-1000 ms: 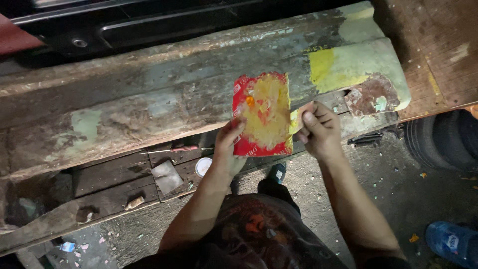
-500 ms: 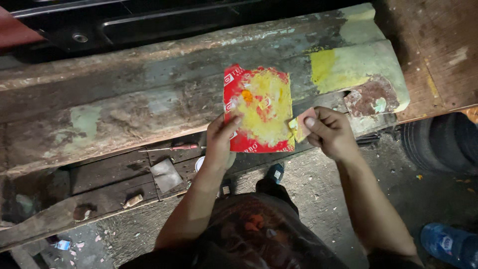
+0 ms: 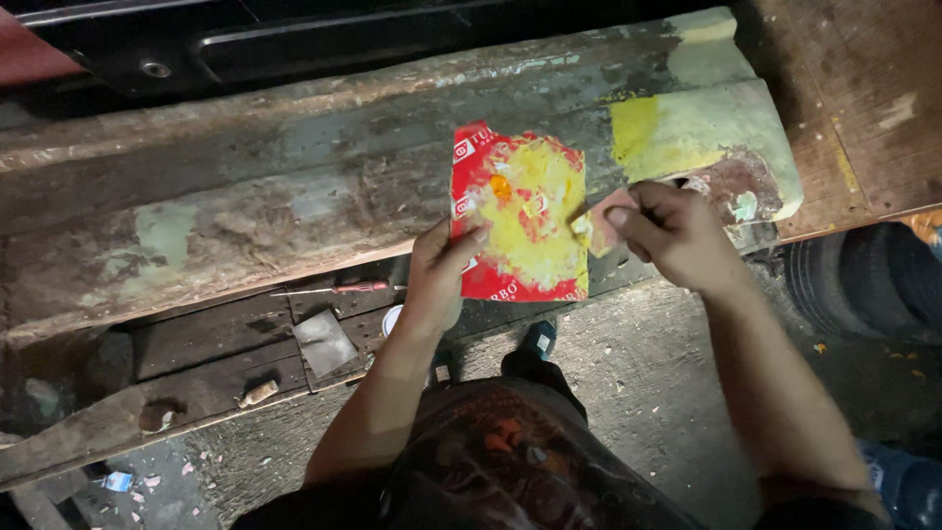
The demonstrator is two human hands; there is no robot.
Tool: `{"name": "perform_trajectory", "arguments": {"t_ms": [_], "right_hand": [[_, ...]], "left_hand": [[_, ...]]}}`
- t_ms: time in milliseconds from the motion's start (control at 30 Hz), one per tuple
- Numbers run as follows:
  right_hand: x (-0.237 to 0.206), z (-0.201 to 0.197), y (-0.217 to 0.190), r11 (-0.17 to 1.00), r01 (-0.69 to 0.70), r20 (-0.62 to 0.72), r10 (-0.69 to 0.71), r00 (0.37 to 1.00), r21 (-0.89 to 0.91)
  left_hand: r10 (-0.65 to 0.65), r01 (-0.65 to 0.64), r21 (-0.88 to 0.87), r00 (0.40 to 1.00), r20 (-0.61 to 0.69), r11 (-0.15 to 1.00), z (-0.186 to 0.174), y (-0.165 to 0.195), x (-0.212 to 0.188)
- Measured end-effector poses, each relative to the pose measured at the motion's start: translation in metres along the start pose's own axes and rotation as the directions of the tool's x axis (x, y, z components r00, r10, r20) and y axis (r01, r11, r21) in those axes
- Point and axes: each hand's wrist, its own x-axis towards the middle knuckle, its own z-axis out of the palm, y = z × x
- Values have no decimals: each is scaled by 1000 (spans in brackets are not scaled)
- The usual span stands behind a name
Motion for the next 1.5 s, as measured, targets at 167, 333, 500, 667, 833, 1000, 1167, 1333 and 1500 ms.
{"name": "perform_trajectory", "arguments": {"t_ms": [167,333,500,667,833,1000,1167,1333,1500], "right_hand": [[-2,2,-15,974,139,104,-122,987,-178],[-5,11,-5,974,144,85,-131,988,-176],[-9,23,19,1000,3,98,-3,995,-1],[-15,21,26,916,-165,-43,194,980,365],[-16,21,7,966,256,-335,-256,907,-46],[-23,43,-19,862,257,-209,-376,903,-438],[-31,64,-38,649,368,-70,-545,835,-666],[-34,96,-40,563,408,-1,-588,809,-719],[-40,125,-32,613,355,-15,-513,858,-706]], "left_hand": [[-53,52,-79,998,-17,996,2,2,3],[-67,50,-186,994,-83,981,2,-3,3],[-48,16,-225,989,-138,974,4,-13,5],[85,-60,159,984,-155,985,0,-22,4],[71,-53,254,995,-64,966,4,-28,-4],[68,-60,379,998,-6,923,7,-24,-19],[36,-36,429,999,8,903,2,-19,-29],[42,-18,433,998,-46,901,-4,-17,-36],[93,-77,395,995,-21,915,-15,-25,-38]]}}
